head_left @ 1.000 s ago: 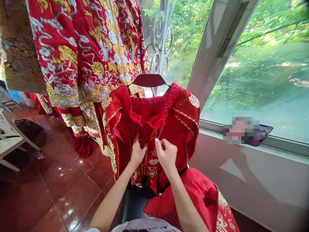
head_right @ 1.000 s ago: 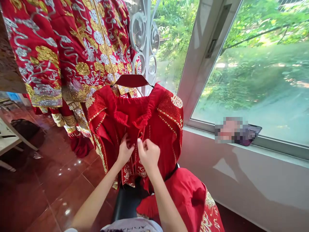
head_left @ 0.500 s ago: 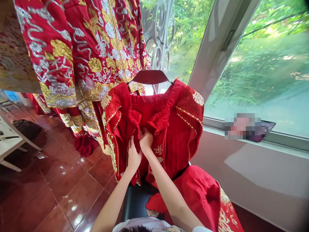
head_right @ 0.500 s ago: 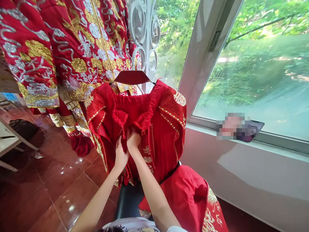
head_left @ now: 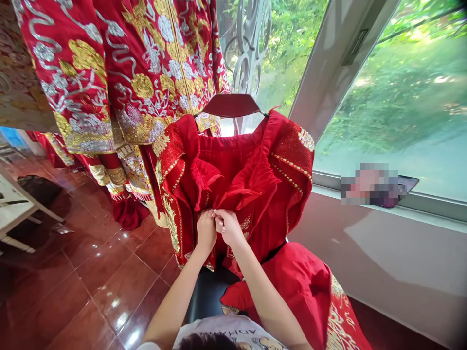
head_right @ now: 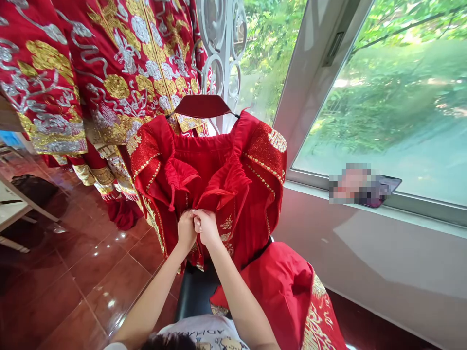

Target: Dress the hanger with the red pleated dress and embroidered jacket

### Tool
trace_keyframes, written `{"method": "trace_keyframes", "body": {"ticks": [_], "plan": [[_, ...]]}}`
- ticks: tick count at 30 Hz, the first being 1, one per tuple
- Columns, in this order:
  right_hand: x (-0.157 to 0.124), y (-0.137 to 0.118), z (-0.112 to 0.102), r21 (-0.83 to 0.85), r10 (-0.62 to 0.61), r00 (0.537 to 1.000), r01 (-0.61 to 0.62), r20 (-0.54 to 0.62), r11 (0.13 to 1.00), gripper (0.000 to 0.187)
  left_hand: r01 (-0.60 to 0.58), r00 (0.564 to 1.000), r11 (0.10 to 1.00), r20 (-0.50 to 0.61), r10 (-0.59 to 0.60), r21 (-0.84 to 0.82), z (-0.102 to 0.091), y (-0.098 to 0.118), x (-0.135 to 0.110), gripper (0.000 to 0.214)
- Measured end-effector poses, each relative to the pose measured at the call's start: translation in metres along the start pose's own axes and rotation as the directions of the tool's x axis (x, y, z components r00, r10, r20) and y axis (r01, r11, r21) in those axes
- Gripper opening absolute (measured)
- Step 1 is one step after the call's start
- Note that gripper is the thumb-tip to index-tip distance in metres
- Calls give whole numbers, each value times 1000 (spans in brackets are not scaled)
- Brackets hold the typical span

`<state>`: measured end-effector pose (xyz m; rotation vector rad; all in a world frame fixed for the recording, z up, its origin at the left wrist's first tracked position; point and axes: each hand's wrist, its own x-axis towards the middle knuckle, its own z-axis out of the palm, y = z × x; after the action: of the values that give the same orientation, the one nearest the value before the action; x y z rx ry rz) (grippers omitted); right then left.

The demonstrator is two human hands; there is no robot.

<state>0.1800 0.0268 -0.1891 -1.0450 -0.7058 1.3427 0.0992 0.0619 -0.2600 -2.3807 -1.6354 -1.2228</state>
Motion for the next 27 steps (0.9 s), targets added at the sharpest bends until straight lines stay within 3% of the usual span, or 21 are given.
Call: {"method": "trace_keyframes", "body": {"ticks": [3, 6, 9, 12, 15, 18, 20, 23, 27], "plan": [[-11, -2, 1, 156, 44, 998, -37, -41, 987, 20, -42, 999, 999, 22, 42, 21, -2, 3, -9, 18], [-19, -8, 8, 266, 56, 994, -30, -91, 964, 20, -1, 997, 1000, 76, 0, 14, 0, 7, -25, 22], [-27, -21, 16, 357, -21, 987, 78, -160, 931, 16, 102, 971, 989, 205, -121, 103, -1, 12, -39, 23], [-32, -32, 21, 341, -131, 963, 207, -235, 917, 15, 136, 935, 979, 308, -177, 150, -10, 20, -44, 21], [-35, -32, 21, 292, -177, 959, 239, -222, 926, 18, 119, 944, 987, 294, -146, 109, -27, 32, -35, 18], [-39, -27, 21, 299, -174, 969, 221, -177, 928, 21, 166, 978, 984, 120, -173, 65, -46, 46, -13, 17], [-41, -26, 21, 323, -170, 970, 220, -176, 921, 21, 220, 973, 970, 41, -225, 108, -56, 54, 4, 17], [-41, -30, 20, 368, -141, 980, 183, -137, 912, 19, 170, 978, 962, 85, -191, 214, -61, 60, 24, 16], [-35, -43, 15, 414, -24, 1000, 14, 20, 910, 19, 88, 977, 966, 170, -132, 243, -59, 58, 36, 18]]}}
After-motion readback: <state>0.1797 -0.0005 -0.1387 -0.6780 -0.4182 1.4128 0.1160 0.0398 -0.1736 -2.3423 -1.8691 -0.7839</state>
